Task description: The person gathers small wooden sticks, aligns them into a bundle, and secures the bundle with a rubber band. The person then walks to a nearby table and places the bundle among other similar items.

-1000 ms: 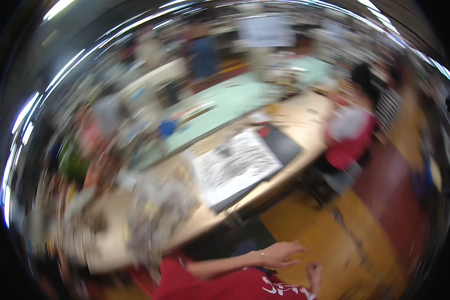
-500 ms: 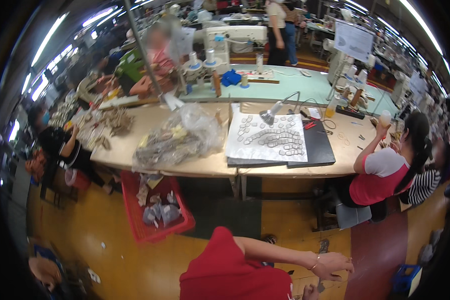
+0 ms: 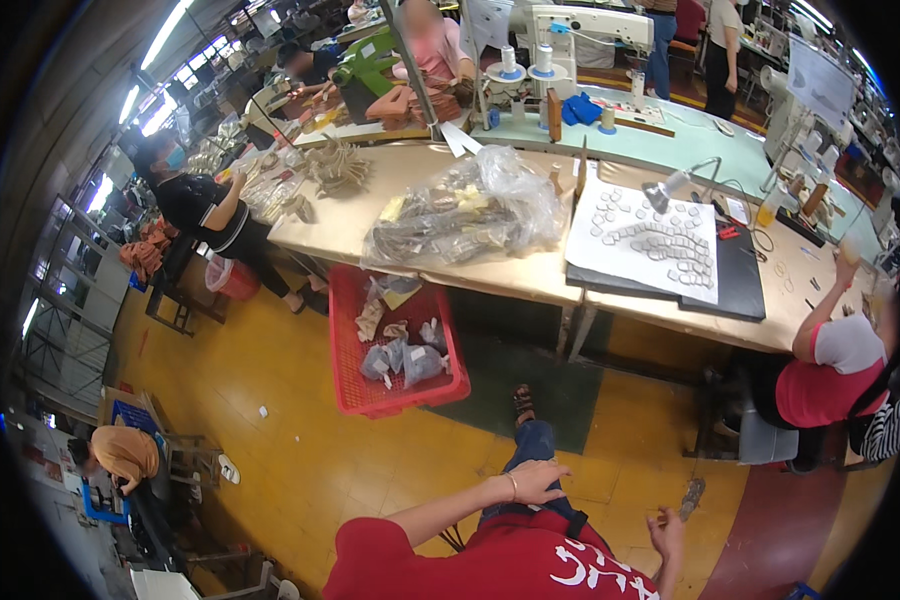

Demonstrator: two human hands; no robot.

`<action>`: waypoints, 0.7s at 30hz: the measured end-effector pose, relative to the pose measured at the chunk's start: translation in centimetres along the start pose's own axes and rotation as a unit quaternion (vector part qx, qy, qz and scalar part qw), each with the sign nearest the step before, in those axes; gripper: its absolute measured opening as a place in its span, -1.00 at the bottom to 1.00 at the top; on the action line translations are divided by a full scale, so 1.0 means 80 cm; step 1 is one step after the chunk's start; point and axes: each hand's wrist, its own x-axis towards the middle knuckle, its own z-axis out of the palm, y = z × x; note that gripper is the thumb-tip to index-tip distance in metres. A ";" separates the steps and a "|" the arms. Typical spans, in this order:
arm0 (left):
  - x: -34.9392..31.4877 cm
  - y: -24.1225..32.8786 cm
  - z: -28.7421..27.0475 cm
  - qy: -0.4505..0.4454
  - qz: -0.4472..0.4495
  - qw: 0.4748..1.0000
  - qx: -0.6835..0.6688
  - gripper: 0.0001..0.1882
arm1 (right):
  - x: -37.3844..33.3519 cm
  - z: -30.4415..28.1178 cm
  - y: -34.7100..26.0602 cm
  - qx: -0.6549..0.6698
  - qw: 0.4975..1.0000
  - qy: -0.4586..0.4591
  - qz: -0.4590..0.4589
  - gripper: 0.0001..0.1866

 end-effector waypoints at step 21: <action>0.001 -0.467 -0.642 0.474 -0.129 0.848 -0.198 -0.67 | 0.390 0.134 -0.833 -0.032 0.914 -0.253 -0.315 -0.46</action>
